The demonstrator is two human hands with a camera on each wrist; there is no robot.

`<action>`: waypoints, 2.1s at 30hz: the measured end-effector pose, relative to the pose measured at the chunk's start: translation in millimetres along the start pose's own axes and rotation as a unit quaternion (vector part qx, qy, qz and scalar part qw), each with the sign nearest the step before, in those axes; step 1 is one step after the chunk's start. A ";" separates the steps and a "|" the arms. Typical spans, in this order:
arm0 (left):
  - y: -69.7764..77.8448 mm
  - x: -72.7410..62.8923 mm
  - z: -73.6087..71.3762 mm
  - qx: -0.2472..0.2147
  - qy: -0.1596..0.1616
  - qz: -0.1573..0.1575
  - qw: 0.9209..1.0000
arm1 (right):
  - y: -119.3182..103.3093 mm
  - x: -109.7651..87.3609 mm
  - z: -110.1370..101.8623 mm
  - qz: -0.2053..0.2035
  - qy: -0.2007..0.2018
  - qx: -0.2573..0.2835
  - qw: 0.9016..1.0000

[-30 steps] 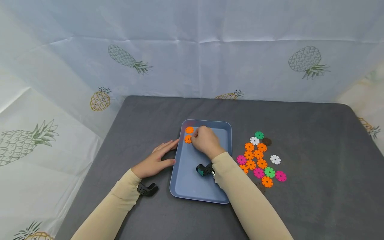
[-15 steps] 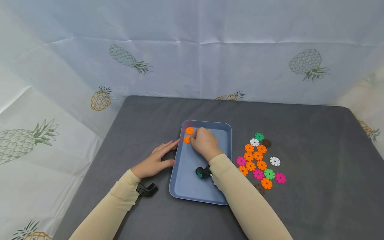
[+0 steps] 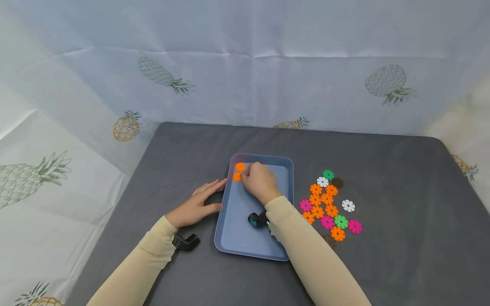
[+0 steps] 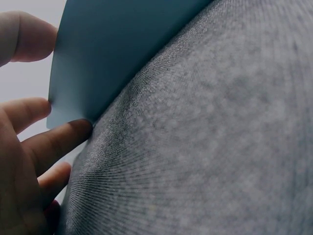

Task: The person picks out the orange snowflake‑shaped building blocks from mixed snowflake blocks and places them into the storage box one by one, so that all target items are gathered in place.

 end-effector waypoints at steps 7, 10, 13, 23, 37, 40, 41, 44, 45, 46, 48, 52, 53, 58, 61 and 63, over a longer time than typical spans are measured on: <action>-0.5 -0.3 0.7 0.000 -0.004 -0.005 1.000 | 2.7 -0.5 2.6 0.013 -0.001 0.011 1.000; -1.2 0.0 0.4 -0.002 -0.001 -0.004 1.000 | 2.5 1.0 2.1 0.009 0.001 0.014 1.000; -1.7 0.1 0.5 -0.001 0.001 -0.003 1.000 | 2.5 2.0 1.4 0.007 0.002 0.016 1.000; -2.1 0.3 1.3 -0.004 0.001 0.004 1.000 | 3.4 2.5 1.9 0.001 0.003 0.018 1.000; -1.6 1.1 0.9 -0.004 -0.003 0.005 1.000 | 4.2 2.2 -0.5 0.019 -0.001 0.029 0.999; -1.8 0.1 0.2 -0.005 -0.003 0.001 1.000 | 5.1 1.6 -0.9 0.021 -0.001 0.043 0.999; -1.6 -0.4 -0.3 -0.005 -0.002 0.000 1.000 | 5.8 1.7 -0.9 0.022 -0.002 0.050 0.999; -1.8 -0.5 -0.9 -0.001 -0.002 0.001 1.000 | 8.5 2.0 -1.2 0.024 -0.002 0.072 0.997; -1.8 -0.2 -1.0 -0.001 -0.003 0.003 1.000 | 9.5 2.1 -1.9 0.024 -0.002 0.078 0.997; -1.7 0.2 -1.0 -0.001 -0.005 0.005 1.000 | 10.5 2.2 -2.7 0.025 -0.002 0.085 0.996; -2.2 1.4 -0.7 0.001 -0.008 0.007 1.000 | 11.8 2.0 -5.4 0.027 -0.001 0.098 0.995; -2.9 2.8 -0.3 -0.003 -0.009 0.006 1.000 | 11.2 -0.5 -14.6 0.030 -0.005 0.114 0.993; -3.1 2.9 -0.2 -0.003 -0.009 0.005 1.000 | 10.3 -1.6 -17.3 0.030 -0.009 0.118 0.992; -4.7 2.1 0.3 -0.005 -0.009 0.005 1.000 | 4.0 -9.3 -29.2 0.024 -0.039 0.129 0.991; -5.3 1.5 0.2 -0.005 -0.007 0.007 1.000 | 1.0 -14.4 -33.8 0.017 -0.057 0.132 0.989; -5.0 1.3 0.2 -0.005 -0.006 0.008 1.000 | 0.0 -17.6 -36.1 0.012 -0.063 0.135 0.989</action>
Point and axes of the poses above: each hand's wrist, its own x-axis towards the middle knuckle, its own z-axis out of the palm, y = z × x, the point moved 3 cm from there along x, towards the middle knuckle, and after that the axes turned 7 degrees about -x, right-handed, at the moved point
